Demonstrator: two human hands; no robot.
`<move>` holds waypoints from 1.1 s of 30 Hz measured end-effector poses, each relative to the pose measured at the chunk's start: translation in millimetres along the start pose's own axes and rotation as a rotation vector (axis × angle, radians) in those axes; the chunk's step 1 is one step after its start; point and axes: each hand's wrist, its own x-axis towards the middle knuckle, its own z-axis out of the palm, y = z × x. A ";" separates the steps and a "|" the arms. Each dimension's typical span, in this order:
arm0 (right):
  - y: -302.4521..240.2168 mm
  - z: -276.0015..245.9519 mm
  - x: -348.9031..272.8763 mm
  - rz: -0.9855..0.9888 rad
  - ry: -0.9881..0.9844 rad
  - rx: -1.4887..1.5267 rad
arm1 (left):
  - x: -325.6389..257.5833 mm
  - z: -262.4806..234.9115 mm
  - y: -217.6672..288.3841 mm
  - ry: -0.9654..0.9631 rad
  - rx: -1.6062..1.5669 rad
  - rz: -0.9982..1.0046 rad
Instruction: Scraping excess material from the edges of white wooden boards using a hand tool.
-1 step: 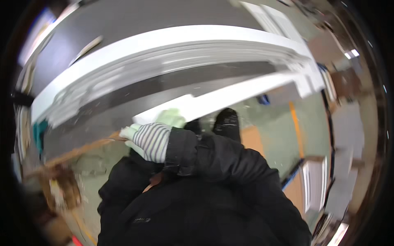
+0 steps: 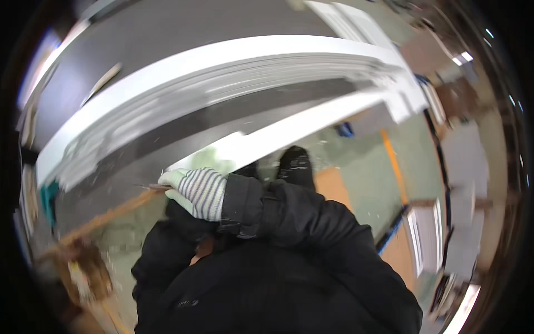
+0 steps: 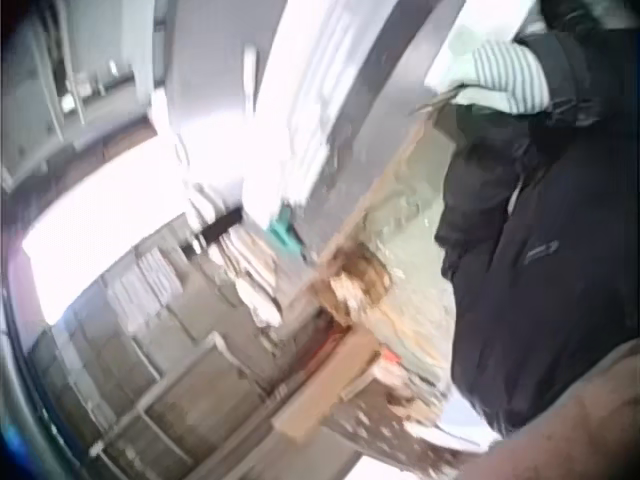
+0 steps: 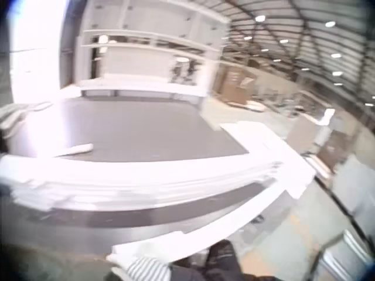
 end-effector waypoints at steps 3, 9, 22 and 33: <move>35.4 -36.2 -43.3 0.258 0.412 0.118 | 58.2 -3.8 5.7 0.032 -0.010 0.108; 141.0 -113.4 -190.7 0.887 1.158 0.583 | 46.1 -18.6 -15.5 0.000 -0.153 0.400; 182.1 -197.3 -166.8 0.314 1.660 1.621 | -8.8 -83.4 -76.5 -0.858 -0.735 -0.329; -6.8 -202.1 -67.2 0.181 1.127 1.073 | 77.5 -152.5 35.1 0.491 -0.275 0.337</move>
